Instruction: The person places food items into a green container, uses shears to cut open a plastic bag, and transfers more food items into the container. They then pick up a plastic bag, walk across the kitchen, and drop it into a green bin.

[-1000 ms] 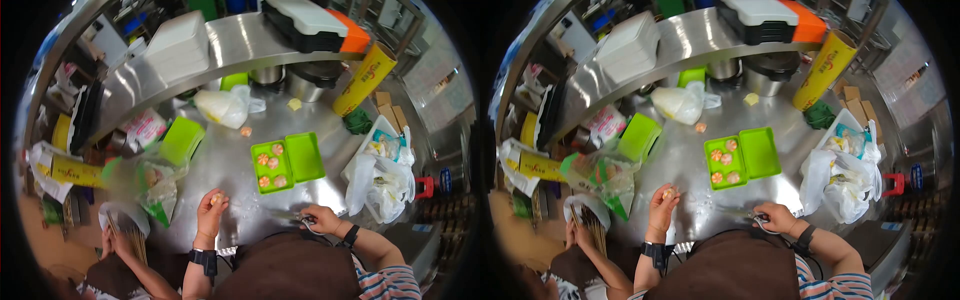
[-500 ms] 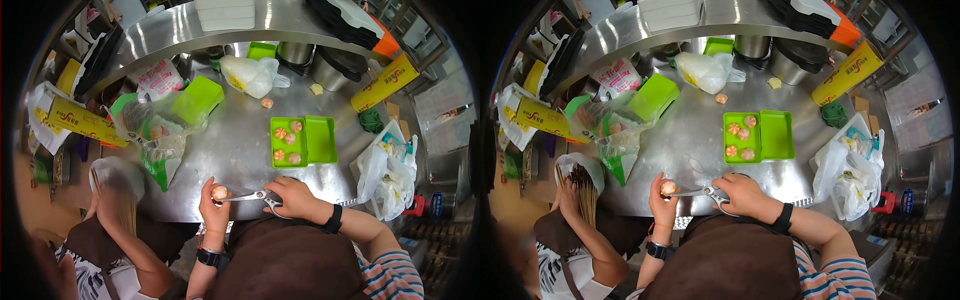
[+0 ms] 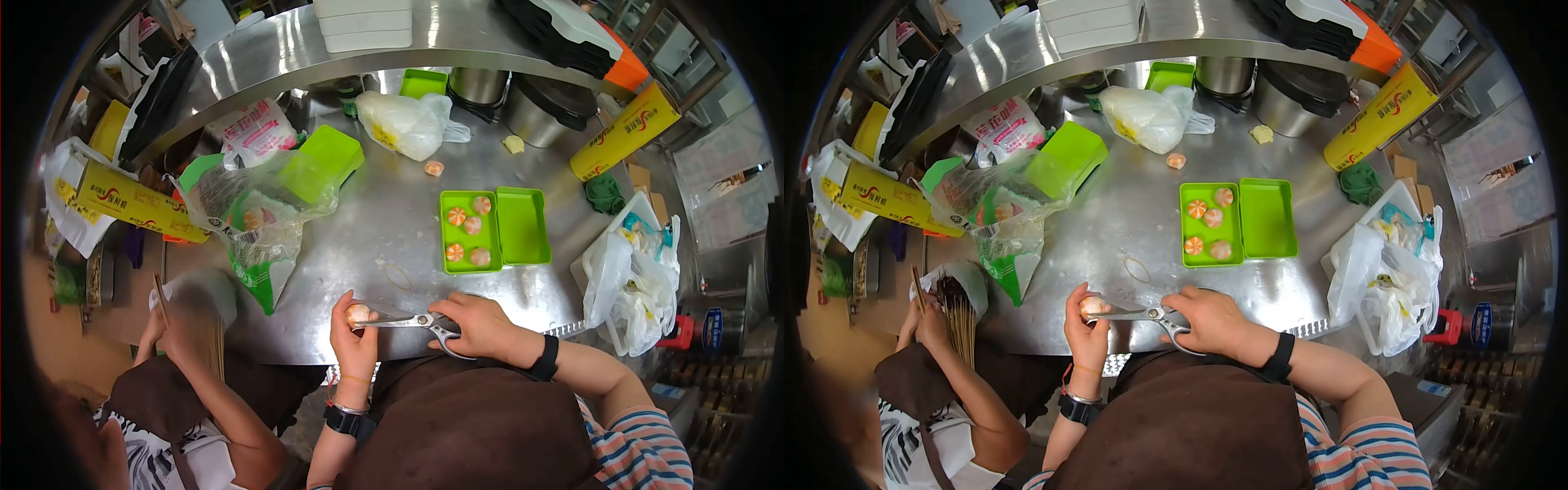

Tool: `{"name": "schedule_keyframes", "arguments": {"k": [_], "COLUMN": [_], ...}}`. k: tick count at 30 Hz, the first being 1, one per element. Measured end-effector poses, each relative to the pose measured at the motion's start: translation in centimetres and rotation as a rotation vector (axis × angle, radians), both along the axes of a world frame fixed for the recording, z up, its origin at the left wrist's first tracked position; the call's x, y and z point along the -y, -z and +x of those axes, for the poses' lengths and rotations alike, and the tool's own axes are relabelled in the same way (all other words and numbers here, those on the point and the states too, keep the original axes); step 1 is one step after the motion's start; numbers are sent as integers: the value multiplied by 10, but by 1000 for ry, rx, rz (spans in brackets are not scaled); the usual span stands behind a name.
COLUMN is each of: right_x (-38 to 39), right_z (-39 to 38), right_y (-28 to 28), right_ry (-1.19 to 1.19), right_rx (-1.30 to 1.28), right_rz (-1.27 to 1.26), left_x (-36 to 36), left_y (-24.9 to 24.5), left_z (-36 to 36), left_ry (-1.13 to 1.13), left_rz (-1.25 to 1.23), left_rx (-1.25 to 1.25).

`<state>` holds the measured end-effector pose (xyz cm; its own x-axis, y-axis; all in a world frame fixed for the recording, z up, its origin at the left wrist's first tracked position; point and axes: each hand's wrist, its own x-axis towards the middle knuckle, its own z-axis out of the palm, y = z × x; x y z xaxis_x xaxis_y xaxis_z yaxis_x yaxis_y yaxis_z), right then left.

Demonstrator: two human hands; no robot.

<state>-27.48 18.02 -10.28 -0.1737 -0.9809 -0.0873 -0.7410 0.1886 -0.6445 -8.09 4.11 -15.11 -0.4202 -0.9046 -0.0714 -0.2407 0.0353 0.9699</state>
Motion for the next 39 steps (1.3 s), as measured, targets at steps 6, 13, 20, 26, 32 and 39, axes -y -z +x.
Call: {"name": "schedule_keyframes", "arguments": {"k": [6, 13, 20, 26, 32, 39], "right_x": [-2, -3, -3, -5, -8, -7], "right_z": [1, 2, 2, 2, 2, 2], "right_y": [4, 5, 0, -6, -8, -9], "right_ry": [8, 20, -28, -61, -54, -26], "right_rx": [-21, 6, -39, -53, -118, -200], "right_rz": [-22, -11, 46, 46, 9, -89], "left_x": [-3, -7, -7, -8, -11, -16], "left_y": [16, 15, 7, 3, -7, -2], "left_z": [-2, -7, -7, -3, -6, -8], "left_ry": [-59, -89, -55, -15, 6, -3], "left_rz": [318, 415, 459, 489, 546, 502], "left_rx": [-222, -333, -342, -411, -467, -490]}}
